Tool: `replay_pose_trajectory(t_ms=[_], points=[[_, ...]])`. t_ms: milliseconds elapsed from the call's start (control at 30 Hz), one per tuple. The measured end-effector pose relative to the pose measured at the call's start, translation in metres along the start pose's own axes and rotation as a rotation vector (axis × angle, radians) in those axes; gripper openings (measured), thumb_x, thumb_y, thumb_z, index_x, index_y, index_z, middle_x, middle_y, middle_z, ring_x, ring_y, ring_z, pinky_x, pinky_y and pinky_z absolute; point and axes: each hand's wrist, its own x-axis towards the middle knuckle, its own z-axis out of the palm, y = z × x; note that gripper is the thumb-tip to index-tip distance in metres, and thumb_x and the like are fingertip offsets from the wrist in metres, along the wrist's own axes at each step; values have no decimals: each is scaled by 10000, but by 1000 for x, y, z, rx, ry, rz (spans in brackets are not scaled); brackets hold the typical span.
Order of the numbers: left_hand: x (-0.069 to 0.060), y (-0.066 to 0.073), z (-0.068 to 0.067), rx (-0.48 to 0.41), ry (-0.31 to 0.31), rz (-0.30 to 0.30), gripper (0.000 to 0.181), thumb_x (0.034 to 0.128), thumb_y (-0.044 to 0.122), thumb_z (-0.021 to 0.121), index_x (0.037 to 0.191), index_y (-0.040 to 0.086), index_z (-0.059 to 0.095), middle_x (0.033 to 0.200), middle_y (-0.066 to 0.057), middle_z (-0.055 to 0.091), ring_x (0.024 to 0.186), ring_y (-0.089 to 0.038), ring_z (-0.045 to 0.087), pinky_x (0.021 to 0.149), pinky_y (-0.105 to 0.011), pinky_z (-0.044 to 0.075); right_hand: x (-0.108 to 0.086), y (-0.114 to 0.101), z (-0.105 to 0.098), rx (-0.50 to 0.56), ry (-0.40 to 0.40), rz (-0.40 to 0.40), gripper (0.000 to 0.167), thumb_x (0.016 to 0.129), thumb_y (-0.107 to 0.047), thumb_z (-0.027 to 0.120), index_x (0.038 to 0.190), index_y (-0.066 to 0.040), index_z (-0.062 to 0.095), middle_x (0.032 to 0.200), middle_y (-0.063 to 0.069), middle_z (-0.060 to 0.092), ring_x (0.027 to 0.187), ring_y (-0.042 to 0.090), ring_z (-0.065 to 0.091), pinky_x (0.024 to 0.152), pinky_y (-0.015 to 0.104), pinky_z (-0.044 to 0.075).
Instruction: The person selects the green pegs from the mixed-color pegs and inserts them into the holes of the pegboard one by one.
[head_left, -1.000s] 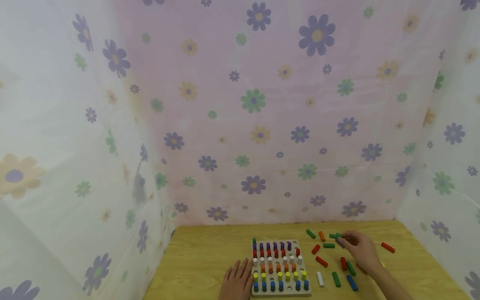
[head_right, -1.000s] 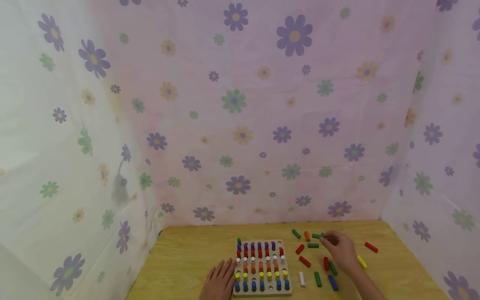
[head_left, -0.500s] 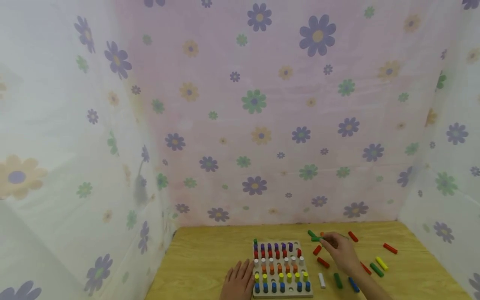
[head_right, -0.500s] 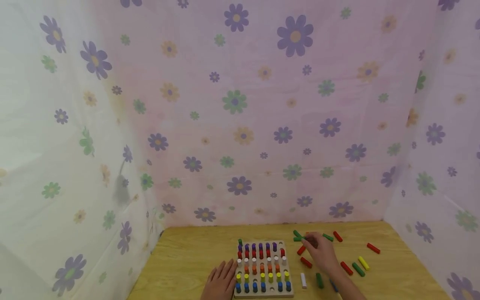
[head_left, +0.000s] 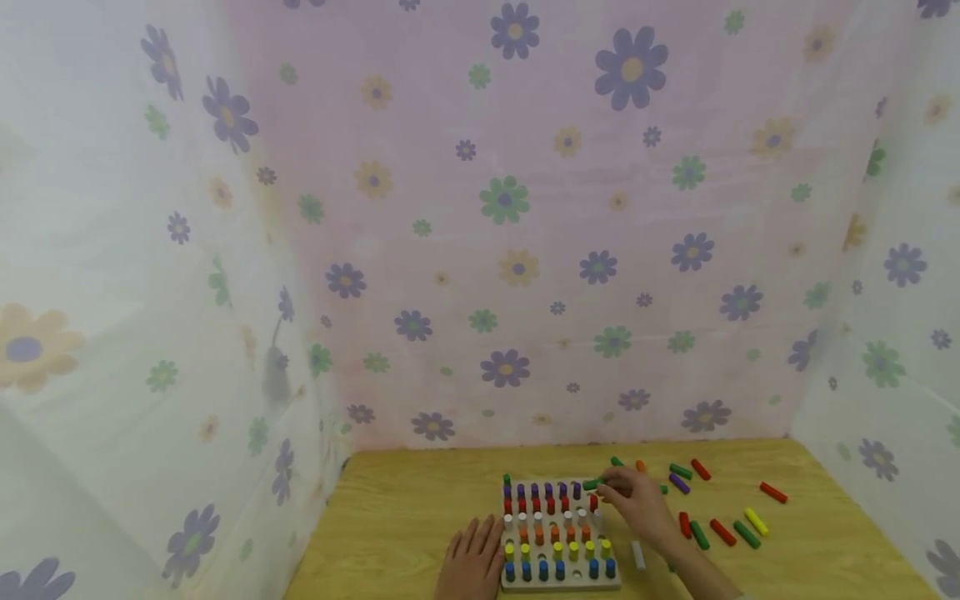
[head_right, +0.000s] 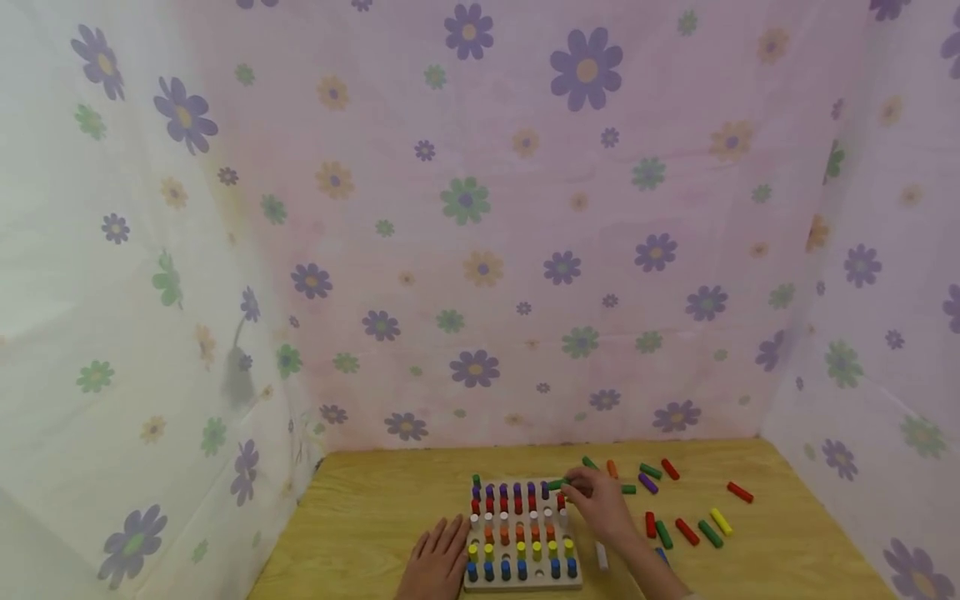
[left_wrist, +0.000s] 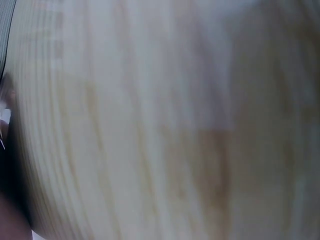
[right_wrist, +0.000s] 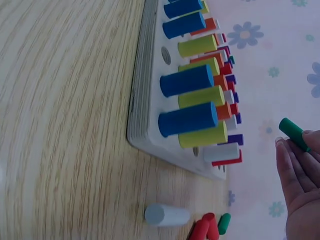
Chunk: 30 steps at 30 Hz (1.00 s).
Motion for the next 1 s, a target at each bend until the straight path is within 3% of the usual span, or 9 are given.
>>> replay_pose_trajectory(t_ms=[267,400,700,833,1000], points=[[3,-5,8,48,6,22,692,1065,645,111,1589,306,410,1590,27,450,1468,-308,397,1188,-570,327,9,-2,18,-11,-17,-23,174,971,-92,709,1095,29,717,965,143,758,895,348,739,716,238,615],[5,-4,12,75,-8,10,714,1054,660,89,1588,312,411,1588,39,450,1468,-295,398,1191,-557,327,10,-3,24,-6,-6,-31,184,965,-71,710,1105,48,719,958,170,758,874,369,740,683,231,612],[4,-4,7,72,30,9,682,1068,640,118,1574,315,438,1574,44,470,1453,-287,423,1181,-549,346,16,-9,42,7,-20,-40,164,971,-70,703,1106,16,736,963,125,757,859,312,736,691,308,634],[5,-6,9,70,15,9,758,1039,674,47,1574,306,439,1577,37,467,1457,-286,417,1186,-542,339,18,-12,52,33,-36,-29,162,971,-64,701,1109,13,738,968,122,755,876,342,733,704,359,645],[4,-6,11,69,8,13,793,1020,692,15,1578,310,431,1583,40,459,1462,-287,410,1189,-543,335,20,-12,60,19,-34,-15,159,972,-61,700,1104,20,734,969,97,756,896,322,730,718,276,626]])
